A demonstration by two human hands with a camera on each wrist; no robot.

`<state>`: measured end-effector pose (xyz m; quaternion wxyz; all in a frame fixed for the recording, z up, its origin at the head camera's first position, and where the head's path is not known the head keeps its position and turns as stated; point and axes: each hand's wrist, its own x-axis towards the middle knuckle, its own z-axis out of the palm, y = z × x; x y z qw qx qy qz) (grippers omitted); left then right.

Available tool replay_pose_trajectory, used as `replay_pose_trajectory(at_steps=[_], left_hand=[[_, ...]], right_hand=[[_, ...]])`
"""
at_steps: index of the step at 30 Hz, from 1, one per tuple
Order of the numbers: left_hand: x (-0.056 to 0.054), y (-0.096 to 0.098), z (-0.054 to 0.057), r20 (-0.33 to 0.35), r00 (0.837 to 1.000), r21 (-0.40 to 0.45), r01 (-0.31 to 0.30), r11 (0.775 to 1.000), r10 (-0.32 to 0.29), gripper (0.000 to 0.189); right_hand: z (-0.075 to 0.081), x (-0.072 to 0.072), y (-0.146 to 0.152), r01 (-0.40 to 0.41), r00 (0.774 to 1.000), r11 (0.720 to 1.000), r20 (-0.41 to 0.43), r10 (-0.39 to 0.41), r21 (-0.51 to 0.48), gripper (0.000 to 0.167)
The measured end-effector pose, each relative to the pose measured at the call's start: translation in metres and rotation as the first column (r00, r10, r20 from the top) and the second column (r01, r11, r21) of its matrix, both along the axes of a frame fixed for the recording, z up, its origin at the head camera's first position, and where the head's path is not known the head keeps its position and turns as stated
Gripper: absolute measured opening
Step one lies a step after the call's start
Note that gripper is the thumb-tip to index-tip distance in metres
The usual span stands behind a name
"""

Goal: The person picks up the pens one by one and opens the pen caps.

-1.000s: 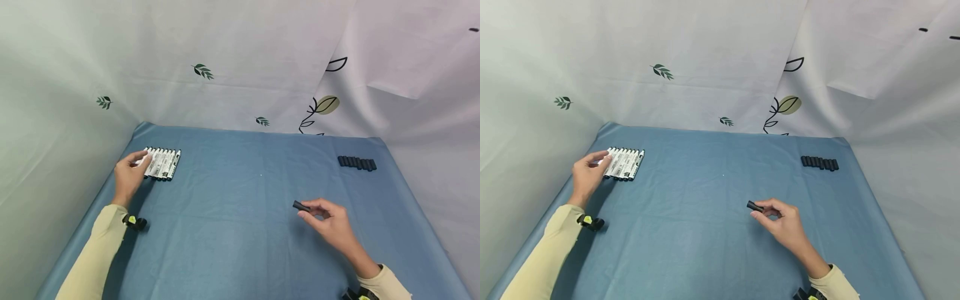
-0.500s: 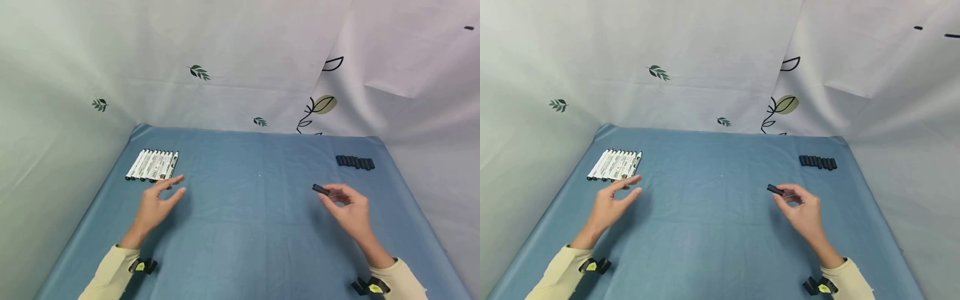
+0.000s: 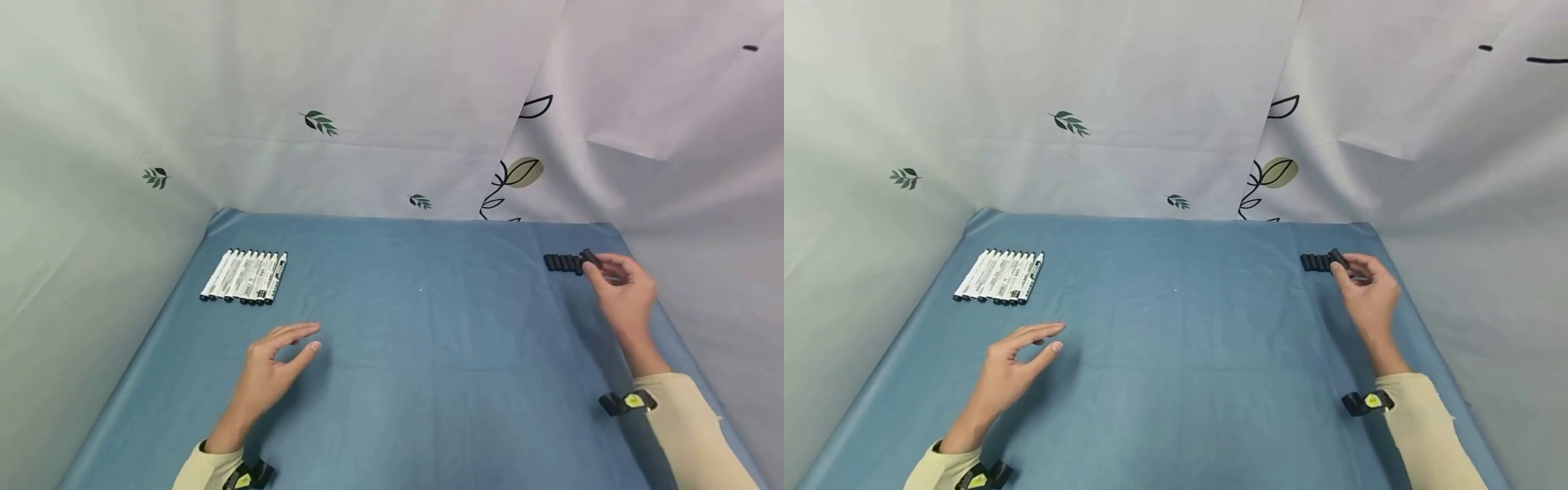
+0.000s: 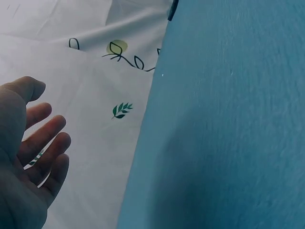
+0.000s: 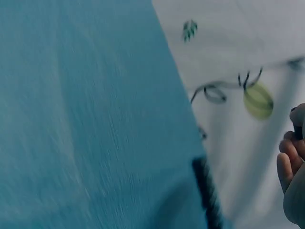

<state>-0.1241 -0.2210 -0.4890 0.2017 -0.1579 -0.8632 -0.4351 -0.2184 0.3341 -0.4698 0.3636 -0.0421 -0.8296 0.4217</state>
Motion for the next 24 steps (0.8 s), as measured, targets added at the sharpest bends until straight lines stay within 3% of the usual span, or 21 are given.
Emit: replay_pose_trajectory(at_steps=[5,12,24], left_hand=[[0.005,0.003,0.0,-0.023,1.0,0.014,0.013,1.0,-0.012,0.033],[0.013,0.003,-0.003,0.006,1.0,0.029,0.0,1.0,-0.001,0.032],[0.017,0.001,0.001,0.038,0.999,0.047,-0.021,0.999,0.019,0.033]], right_hand=[[-0.011,-0.018,0.027,0.089,0.994,0.996,0.063,-0.09,0.026,0.032],[-0.025,-0.035,0.055,0.199,0.967,0.979,0.153,-0.205,0.05,0.038],[-0.043,-0.047,0.083,0.286,0.911,0.958,0.302,-0.282,0.03,0.039]])
